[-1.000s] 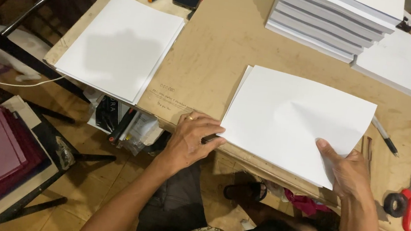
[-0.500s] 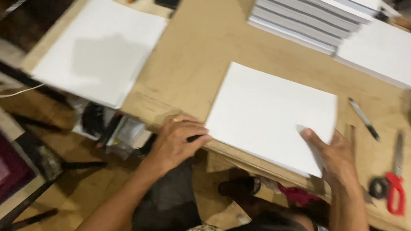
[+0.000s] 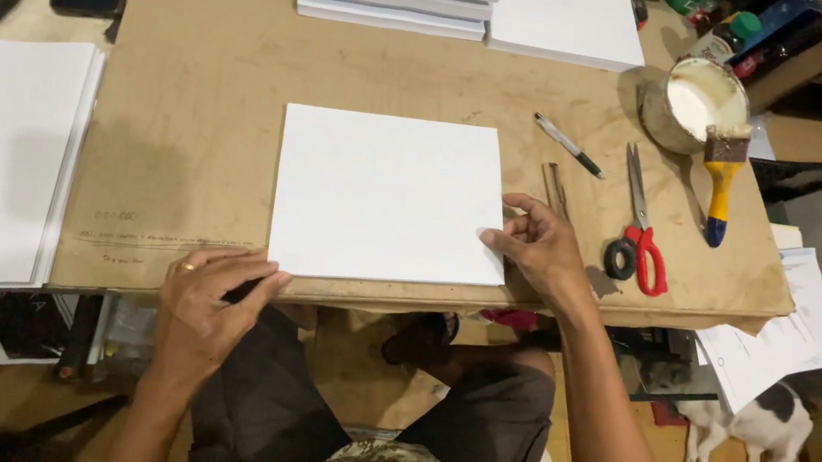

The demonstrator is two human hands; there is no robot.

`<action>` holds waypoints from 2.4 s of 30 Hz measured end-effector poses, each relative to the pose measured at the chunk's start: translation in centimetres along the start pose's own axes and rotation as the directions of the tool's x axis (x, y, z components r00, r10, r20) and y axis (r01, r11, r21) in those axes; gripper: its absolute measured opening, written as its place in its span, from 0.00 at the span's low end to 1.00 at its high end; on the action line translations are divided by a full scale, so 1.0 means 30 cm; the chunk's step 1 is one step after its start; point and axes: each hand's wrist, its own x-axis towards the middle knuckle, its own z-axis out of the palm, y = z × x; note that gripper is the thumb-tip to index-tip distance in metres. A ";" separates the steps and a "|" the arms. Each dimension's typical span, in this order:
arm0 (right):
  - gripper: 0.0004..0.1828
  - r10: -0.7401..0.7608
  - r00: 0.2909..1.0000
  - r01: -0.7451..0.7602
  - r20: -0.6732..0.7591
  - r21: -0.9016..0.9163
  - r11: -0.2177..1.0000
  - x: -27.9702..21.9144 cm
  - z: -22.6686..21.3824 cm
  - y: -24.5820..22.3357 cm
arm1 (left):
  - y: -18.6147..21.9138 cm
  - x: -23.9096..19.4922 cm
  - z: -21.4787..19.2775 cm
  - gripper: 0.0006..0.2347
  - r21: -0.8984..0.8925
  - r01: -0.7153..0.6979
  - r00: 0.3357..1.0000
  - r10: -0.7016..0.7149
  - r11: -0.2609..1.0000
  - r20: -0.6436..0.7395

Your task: Aligning printed pages, trimming edges with scissors, and organizing them into stacks for book binding.

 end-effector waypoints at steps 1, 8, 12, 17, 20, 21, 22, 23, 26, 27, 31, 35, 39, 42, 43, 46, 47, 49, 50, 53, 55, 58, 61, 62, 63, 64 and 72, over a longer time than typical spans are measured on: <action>0.37 0.002 1.000 -0.002 -0.004 0.001 1.000 0.002 0.001 0.006 | 0.008 0.005 -0.004 0.05 -0.002 -0.002 1.000 0.002 1.000 0.004; 0.18 0.001 0.999 0.009 0.037 -0.268 0.964 -0.053 -0.018 -0.038 | -0.005 -0.013 0.005 0.07 0.065 0.006 0.999 -0.009 0.998 0.052; 0.11 -0.268 0.925 0.370 0.268 -0.486 0.792 -0.166 -0.041 -0.062 | -0.003 -0.013 0.001 0.07 0.081 0.041 0.997 -0.046 0.996 0.062; 0.10 -0.387 0.887 0.462 0.252 -0.447 0.766 -0.221 -0.055 -0.022 | -0.007 -0.009 -0.001 0.07 0.094 0.008 0.998 -0.014 0.996 0.068; 0.09 -0.483 0.833 0.554 0.270 -0.412 0.724 -0.216 -0.059 -0.004 | -0.005 0.001 -0.003 0.07 0.109 -0.010 0.997 0.001 0.994 0.078; 0.10 -0.512 0.813 0.583 0.278 -0.395 0.710 -0.214 -0.057 -0.002 | -0.007 0.000 -0.005 0.07 0.120 -0.039 0.997 0.030 0.992 0.075; 0.10 -0.512 0.812 0.584 0.281 -0.393 0.710 -0.213 -0.055 0.000 | -0.009 0.000 -0.007 0.07 0.122 -0.036 0.997 0.027 0.992 0.074; 0.09 -0.510 0.816 0.579 0.274 -0.387 0.718 -0.215 -0.054 0.003 | -0.010 0.000 -0.007 0.07 0.108 -0.022 0.997 0.013 0.994 0.080; 0.08 -0.519 0.814 0.581 0.262 -0.407 0.705 -0.218 -0.055 0.021 | -0.017 -0.006 -0.006 0.08 0.097 -0.006 0.995 -0.003 0.995 0.096; 0.08 -0.535 0.805 0.591 0.258 -0.431 0.682 -0.216 -0.054 0.027 | -0.021 -0.007 -0.007 0.09 0.102 -0.006 0.995 -0.004 0.995 0.102; 0.10 -0.605 0.733 0.673 0.311 -0.462 0.577 -0.218 -0.049 0.058 | -0.017 -0.003 -0.010 0.07 0.151 0.016 0.991 -0.036 0.988 0.129; 0.09 -0.717 0.608 0.750 0.342 -0.544 0.376 -0.211 -0.031 0.077 | 0.033 0.007 0.043 0.06 0.308 -0.156 0.976 0.098 0.938 0.196; 0.10 -0.679 0.630 0.712 0.377 -0.629 0.311 -0.203 -0.046 0.092 | 0.214 0.059 0.228 0.09 -0.049 -0.286 0.908 0.287 0.957 0.305; 0.08 -0.658 0.661 0.695 0.361 -0.627 0.353 -0.203 -0.042 0.074 | 0.229 0.028 0.555 0.07 0.049 -0.407 0.903 0.394 0.912 0.172; 0.08 -0.663 0.652 0.707 0.369 -0.613 0.354 -0.211 -0.041 0.054 | 0.265 0.037 0.541 0.07 0.066 -0.400 0.907 0.385 0.914 0.171; 0.04 -0.660 0.631 0.708 0.406 -0.650 0.277 -0.221 -0.038 0.052 | 0.310 0.055 0.490 0.06 0.111 -0.417 0.884 0.374 0.902 0.280; 0.05 -0.651 0.649 0.683 0.393 -0.678 0.271 -0.216 -0.047 0.083 | 0.294 0.054 0.473 0.04 0.052 -0.429 0.887 0.410 0.902 0.215; 0.07 -0.643 0.661 0.667 0.386 -0.695 0.268 -0.207 -0.055 0.113 | 0.246 0.047 0.423 0.08 0.007 -0.437 0.890 0.431 0.899 0.148; 0.06 -0.649 0.655 0.669 0.386 -0.695 0.263 -0.203 -0.054 0.112 | 0.214 0.040 0.391 0.09 0.002 -0.417 0.896 0.411 0.909 0.170; 0.05 -0.671 0.634 0.673 0.385 -0.702 0.233 -0.203 -0.050 0.098 | 0.134 0.038 0.246 0.11 0.063 -0.366 0.912 0.345 0.928 0.221; 0.05 -0.688 0.617 0.674 0.383 -0.709 0.210 -0.208 -0.047 0.096 | 0.086 0.040 0.138 0.12 0.131 -0.336 0.922 0.297 0.933 0.247; 0.04 -0.675 0.644 0.640 0.360 -0.736 0.218 -0.213 -0.041 0.096 | 0.011 0.035 0.022 0.09 0.151 -0.344 0.917 0.298 0.927 0.264; 0.04 -0.671 0.653 0.633 0.351 -0.739 0.229 -0.234 -0.037 0.087 | -0.060 -0.001 -0.002 0.11 0.014 -0.337 0.935 0.333 0.941 0.117; 0.05 -0.644 0.681 0.625 0.350 -0.735 0.262 -0.238 -0.039 0.089 | -0.072 -0.007 0.003 0.10 0.037 -0.345 0.935 0.340 0.938 0.096; 0.07 -0.613 0.708 0.615 0.350 -0.732 0.292 -0.243 -0.046 0.091 | -0.083 -0.013 0.013 0.09 0.056 -0.350 0.935 0.346 0.935 0.075; 0.07 -0.613 0.708 0.612 0.349 -0.737 0.287 -0.250 -0.018 0.058 | -0.079 -0.009 0.005 0.09 0.050 -0.353 0.934 0.349 0.934 0.070; 0.13 -0.777 0.501 0.845 0.382 -0.409 0.344 -0.314 0.495 0.021 | -0.081 -0.004 -0.005 0.06 0.154 -0.289 0.952 0.267 0.945 0.148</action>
